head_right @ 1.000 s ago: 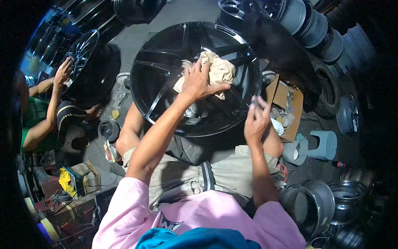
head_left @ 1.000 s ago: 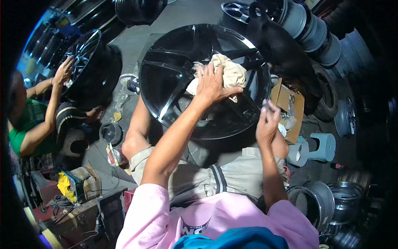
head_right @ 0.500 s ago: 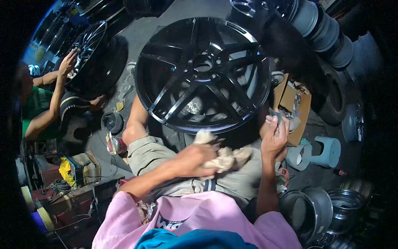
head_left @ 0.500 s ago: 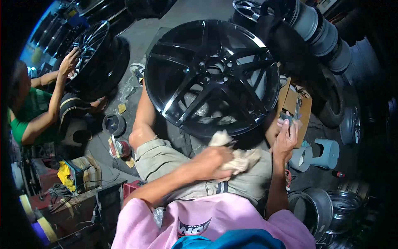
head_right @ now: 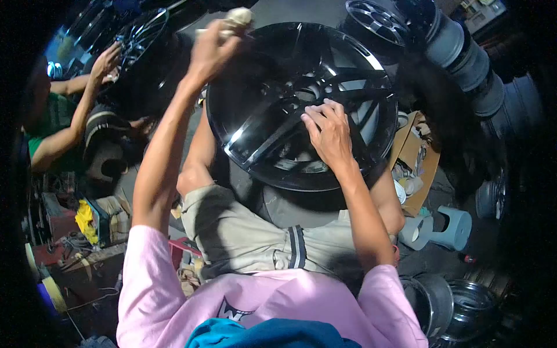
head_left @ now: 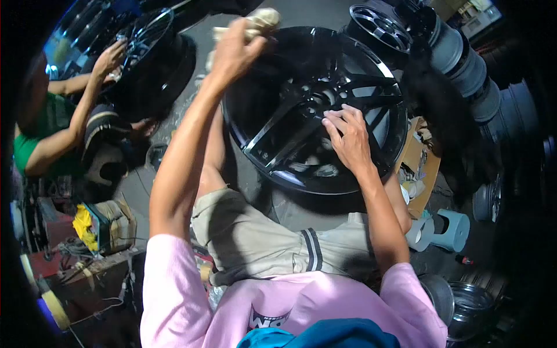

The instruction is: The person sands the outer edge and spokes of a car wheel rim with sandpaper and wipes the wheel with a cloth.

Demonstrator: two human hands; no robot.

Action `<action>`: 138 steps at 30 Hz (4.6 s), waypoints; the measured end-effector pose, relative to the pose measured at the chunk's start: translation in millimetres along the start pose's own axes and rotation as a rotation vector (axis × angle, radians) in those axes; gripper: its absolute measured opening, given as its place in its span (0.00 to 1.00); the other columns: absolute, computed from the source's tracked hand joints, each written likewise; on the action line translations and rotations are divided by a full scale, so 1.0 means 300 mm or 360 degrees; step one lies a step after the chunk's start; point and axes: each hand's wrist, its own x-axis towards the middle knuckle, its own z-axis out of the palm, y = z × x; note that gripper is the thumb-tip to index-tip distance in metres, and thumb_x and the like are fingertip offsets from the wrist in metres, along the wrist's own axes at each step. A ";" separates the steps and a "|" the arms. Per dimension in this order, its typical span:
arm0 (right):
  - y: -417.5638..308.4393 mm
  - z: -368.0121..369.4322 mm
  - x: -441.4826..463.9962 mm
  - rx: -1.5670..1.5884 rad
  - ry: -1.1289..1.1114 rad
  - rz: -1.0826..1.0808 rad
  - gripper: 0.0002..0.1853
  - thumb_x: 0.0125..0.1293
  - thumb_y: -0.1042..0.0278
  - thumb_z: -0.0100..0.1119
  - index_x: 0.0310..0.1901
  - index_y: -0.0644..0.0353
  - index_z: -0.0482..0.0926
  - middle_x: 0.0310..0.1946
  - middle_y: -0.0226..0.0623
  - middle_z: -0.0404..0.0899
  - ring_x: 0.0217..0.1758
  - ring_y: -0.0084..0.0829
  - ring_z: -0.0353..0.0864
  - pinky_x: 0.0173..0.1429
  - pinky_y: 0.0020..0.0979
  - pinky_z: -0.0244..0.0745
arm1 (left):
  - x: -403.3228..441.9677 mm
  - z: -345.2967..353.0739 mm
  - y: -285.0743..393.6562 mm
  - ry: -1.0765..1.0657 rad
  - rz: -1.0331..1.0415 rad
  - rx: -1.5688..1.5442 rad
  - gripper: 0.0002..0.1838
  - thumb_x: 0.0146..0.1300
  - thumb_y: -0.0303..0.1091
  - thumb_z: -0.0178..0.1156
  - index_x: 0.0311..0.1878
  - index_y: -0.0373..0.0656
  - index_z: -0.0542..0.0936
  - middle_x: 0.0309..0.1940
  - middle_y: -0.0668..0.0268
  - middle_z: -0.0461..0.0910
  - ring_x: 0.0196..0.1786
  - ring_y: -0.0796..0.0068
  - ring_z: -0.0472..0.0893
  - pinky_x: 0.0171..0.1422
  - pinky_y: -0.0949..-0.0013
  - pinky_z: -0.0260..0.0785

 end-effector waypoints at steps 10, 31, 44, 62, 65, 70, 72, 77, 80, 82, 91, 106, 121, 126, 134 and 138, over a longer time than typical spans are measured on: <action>-0.107 -0.043 -0.020 -0.0152 -0.0100 -0.0274 0.14 0.74 0.64 0.67 0.57 0.55 0.91 0.61 0.32 0.88 0.78 0.48 0.74 0.76 0.52 0.68 | -0.236 0.223 -0.079 -0.0234 0.0279 0.0324 0.31 0.75 0.59 0.65 0.61 0.38 0.82 0.75 0.50 0.76 0.80 0.44 0.70 0.83 0.46 0.61; -0.210 -0.044 -0.052 -0.0149 -0.0106 -0.0466 0.12 0.71 0.65 0.69 0.52 0.56 0.92 0.57 0.35 0.90 0.75 0.51 0.77 0.72 0.57 0.72 | -0.290 0.143 -0.255 -0.0142 -0.0730 -0.0027 0.34 0.79 0.58 0.61 0.70 0.36 0.76 0.64 0.30 0.81 0.69 0.30 0.80 0.74 0.43 0.71; -0.038 -0.028 0.040 -0.0003 -0.0067 -0.0087 0.12 0.75 0.63 0.67 0.52 0.58 0.93 0.51 0.32 0.90 0.63 0.41 0.81 0.66 0.44 0.75 | -0.313 0.091 -0.244 -0.0577 -0.1260 -0.0597 0.38 0.66 0.65 0.76 0.59 0.34 0.90 0.53 0.53 0.92 0.53 0.65 0.90 0.62 0.63 0.79; 0.015 -0.219 -0.166 -0.0136 -0.0166 -0.0209 0.18 0.72 0.65 0.72 0.61 0.53 0.90 0.59 0.30 0.87 0.75 0.45 0.76 0.76 0.48 0.68 | -0.390 0.113 -0.358 -0.0466 -0.1228 -0.0404 0.20 0.70 0.40 0.73 0.58 0.36 0.90 0.37 0.69 0.89 0.35 0.80 0.81 0.40 0.68 0.75; 0.036 -0.113 -0.003 -0.0119 -0.0158 -0.0310 0.16 0.73 0.64 0.69 0.59 0.55 0.90 0.57 0.34 0.87 0.73 0.45 0.76 0.75 0.49 0.69 | -0.389 0.114 -0.396 -0.0527 -0.1378 -0.0487 0.20 0.71 0.39 0.72 0.60 0.37 0.90 0.37 0.71 0.87 0.35 0.83 0.79 0.40 0.69 0.73; 0.011 -0.302 -0.291 -0.0200 -0.0203 -0.0104 0.20 0.70 0.66 0.73 0.63 0.54 0.89 0.62 0.30 0.87 0.76 0.43 0.75 0.75 0.47 0.69 | -0.387 0.110 -0.350 -0.0420 -0.1425 -0.0593 0.20 0.72 0.35 0.70 0.62 0.35 0.88 0.52 0.65 0.91 0.48 0.78 0.85 0.54 0.73 0.76; -0.035 -0.395 -0.383 -0.0234 -0.0299 0.0046 0.20 0.69 0.67 0.74 0.63 0.54 0.90 0.63 0.29 0.87 0.75 0.43 0.76 0.74 0.48 0.69 | -0.385 0.096 -0.337 -0.0519 -0.1365 -0.0552 0.20 0.72 0.36 0.71 0.62 0.35 0.89 0.50 0.66 0.91 0.47 0.79 0.85 0.53 0.73 0.76; 0.008 -0.232 -0.208 -0.0117 -0.0116 -0.0160 0.17 0.72 0.65 0.70 0.60 0.56 0.90 0.59 0.32 0.86 0.73 0.44 0.76 0.72 0.48 0.71 | -0.381 0.107 -0.350 -0.0508 -0.1421 -0.0509 0.20 0.71 0.37 0.72 0.61 0.36 0.89 0.47 0.66 0.91 0.46 0.78 0.85 0.51 0.72 0.75; 0.027 -0.083 -0.003 -0.0067 -0.0194 -0.0197 0.15 0.74 0.64 0.68 0.59 0.57 0.90 0.56 0.34 0.86 0.72 0.43 0.76 0.73 0.47 0.71 | -0.389 0.110 -0.373 -0.0462 -0.1407 -0.0560 0.22 0.70 0.38 0.73 0.63 0.35 0.88 0.47 0.67 0.91 0.46 0.79 0.84 0.52 0.71 0.76; 0.020 -0.083 0.003 -0.0103 -0.0249 -0.0168 0.16 0.74 0.63 0.69 0.59 0.57 0.90 0.56 0.34 0.86 0.72 0.43 0.76 0.72 0.47 0.71 | -0.374 0.081 -0.324 -0.0474 -0.1363 -0.0530 0.22 0.70 0.38 0.72 0.63 0.36 0.88 0.46 0.67 0.90 0.45 0.80 0.84 0.51 0.71 0.75; -0.026 -0.325 -0.324 -0.0179 -0.0252 0.0006 0.19 0.71 0.68 0.71 0.63 0.55 0.89 0.61 0.32 0.86 0.73 0.45 0.77 0.72 0.48 0.72 | -0.405 0.124 -0.405 -0.0455 -0.1213 -0.0379 0.20 0.71 0.39 0.72 0.59 0.34 0.89 0.39 0.68 0.89 0.36 0.80 0.81 0.42 0.69 0.75; -0.113 -0.030 -0.028 -0.0156 -0.0009 -0.0191 0.14 0.73 0.62 0.68 0.57 0.51 0.90 0.57 0.30 0.86 0.69 0.44 0.76 0.68 0.51 0.71 | -0.391 0.120 -0.364 -0.0458 -0.1189 -0.0375 0.26 0.69 0.45 0.71 0.62 0.35 0.89 0.50 0.51 0.93 0.51 0.64 0.91 0.57 0.62 0.80; -0.238 -0.342 -0.435 -0.0273 -0.0307 0.0143 0.17 0.69 0.66 0.71 0.59 0.52 0.90 0.57 0.28 0.89 0.60 0.38 0.79 0.64 0.46 0.69 | -0.383 0.124 -0.331 -0.0369 -0.1275 -0.0505 0.19 0.71 0.37 0.72 0.59 0.35 0.89 0.43 0.65 0.92 0.43 0.80 0.86 0.48 0.71 0.77; -0.450 -0.054 -0.255 0.0274 -0.0183 -0.0155 0.13 0.73 0.59 0.68 0.53 0.55 0.92 0.51 0.29 0.88 0.59 0.39 0.77 0.62 0.46 0.69 | -0.361 0.083 -0.311 -0.0487 -0.1211 -0.0306 0.15 0.71 0.36 0.73 0.54 0.36 0.90 0.33 0.74 0.87 0.33 0.87 0.80 0.35 0.75 0.69; -0.178 -0.322 -0.389 -0.0329 -0.0249 0.0012 0.09 0.70 0.61 0.70 0.46 0.54 0.92 0.44 0.29 0.86 0.54 0.37 0.77 0.55 0.46 0.67 | -0.383 0.111 -0.349 -0.0456 -0.1278 -0.0555 0.22 0.73 0.42 0.71 0.60 0.34 0.89 0.52 0.60 0.90 0.50 0.74 0.86 0.53 0.65 0.78; -0.282 -0.177 -0.281 0.0139 -0.0394 -0.0015 0.11 0.75 0.61 0.67 0.46 0.56 0.94 0.42 0.30 0.87 0.53 0.38 0.77 0.57 0.44 0.67 | -0.374 0.113 -0.370 -0.0549 -0.1309 -0.0505 0.20 0.74 0.39 0.71 0.60 0.34 0.89 0.49 0.65 0.90 0.47 0.75 0.86 0.49 0.69 0.76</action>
